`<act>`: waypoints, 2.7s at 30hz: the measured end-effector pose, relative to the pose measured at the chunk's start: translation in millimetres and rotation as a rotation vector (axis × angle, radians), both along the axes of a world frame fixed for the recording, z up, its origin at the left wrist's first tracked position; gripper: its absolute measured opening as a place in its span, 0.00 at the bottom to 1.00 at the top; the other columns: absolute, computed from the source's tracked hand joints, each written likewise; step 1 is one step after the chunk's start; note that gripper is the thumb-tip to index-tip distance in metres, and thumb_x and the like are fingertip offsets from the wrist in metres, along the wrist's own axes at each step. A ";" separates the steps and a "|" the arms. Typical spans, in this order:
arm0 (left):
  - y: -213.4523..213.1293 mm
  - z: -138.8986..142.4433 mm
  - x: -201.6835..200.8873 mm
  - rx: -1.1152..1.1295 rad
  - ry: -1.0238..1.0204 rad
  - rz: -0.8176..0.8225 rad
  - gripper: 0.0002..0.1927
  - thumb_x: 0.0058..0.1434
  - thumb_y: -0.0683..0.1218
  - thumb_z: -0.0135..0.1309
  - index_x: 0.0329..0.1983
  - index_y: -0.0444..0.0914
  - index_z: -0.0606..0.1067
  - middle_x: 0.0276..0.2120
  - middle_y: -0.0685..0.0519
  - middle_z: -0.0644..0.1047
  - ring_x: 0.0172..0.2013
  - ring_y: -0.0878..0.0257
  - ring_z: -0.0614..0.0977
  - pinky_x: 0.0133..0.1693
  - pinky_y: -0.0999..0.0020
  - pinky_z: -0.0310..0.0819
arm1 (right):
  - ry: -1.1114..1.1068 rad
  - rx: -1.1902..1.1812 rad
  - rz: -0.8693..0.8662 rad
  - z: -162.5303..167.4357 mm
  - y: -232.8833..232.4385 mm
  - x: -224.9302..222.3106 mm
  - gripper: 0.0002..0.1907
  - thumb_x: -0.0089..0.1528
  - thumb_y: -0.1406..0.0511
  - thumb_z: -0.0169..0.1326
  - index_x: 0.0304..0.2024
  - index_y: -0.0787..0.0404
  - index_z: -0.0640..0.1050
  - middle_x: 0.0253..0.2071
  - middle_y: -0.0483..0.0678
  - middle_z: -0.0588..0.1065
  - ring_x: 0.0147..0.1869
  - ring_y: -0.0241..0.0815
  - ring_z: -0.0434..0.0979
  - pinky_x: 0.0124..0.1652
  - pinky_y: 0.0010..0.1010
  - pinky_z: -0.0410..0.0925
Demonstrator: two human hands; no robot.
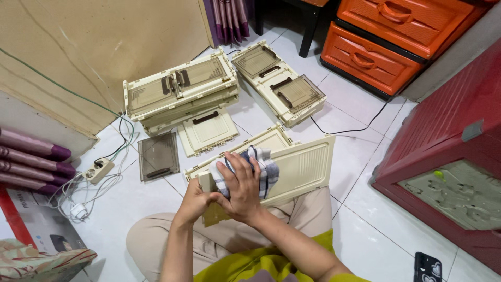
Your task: The person sits on the floor and wipes disassembled beige plastic panels and doors of a storage cabinet with a cloth, turning each panel over to wipe both sides and setting cleaned panels aside.
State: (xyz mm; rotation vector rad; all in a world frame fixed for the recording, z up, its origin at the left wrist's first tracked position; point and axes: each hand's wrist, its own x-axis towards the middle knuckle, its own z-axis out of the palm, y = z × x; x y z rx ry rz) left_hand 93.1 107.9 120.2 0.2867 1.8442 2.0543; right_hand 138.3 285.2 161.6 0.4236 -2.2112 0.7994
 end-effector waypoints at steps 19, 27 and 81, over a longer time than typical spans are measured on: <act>30.6 5.1 6.2 0.057 0.083 -0.009 0.23 0.48 0.27 0.40 0.42 0.32 0.78 0.35 0.58 0.80 0.36 0.71 0.78 0.39 0.74 0.75 | 0.150 0.056 -0.217 -26.5 3.8 -2.5 0.31 0.70 0.44 0.43 0.65 0.57 0.67 0.68 0.54 0.67 0.73 0.57 0.64 0.66 0.63 0.51; 21.0 -14.4 -0.7 -0.019 0.048 -0.008 0.16 0.46 0.29 0.48 0.37 0.29 0.78 0.31 0.55 0.81 0.32 0.69 0.79 0.35 0.71 0.75 | 0.276 0.174 -0.211 -90.3 75.0 -14.3 0.31 0.69 0.39 0.45 0.68 0.45 0.66 0.73 0.48 0.61 0.79 0.58 0.53 0.68 0.69 0.47; 6.9 -19.8 -5.9 -0.101 -0.100 0.135 0.21 0.47 0.28 0.48 0.44 0.27 0.80 0.35 0.48 0.81 0.36 0.62 0.80 0.37 0.66 0.75 | -0.067 0.027 -0.371 -67.6 218.3 -81.1 0.16 0.65 0.54 0.57 0.33 0.59 0.80 0.29 0.49 0.79 0.37 0.50 0.78 0.52 0.42 0.64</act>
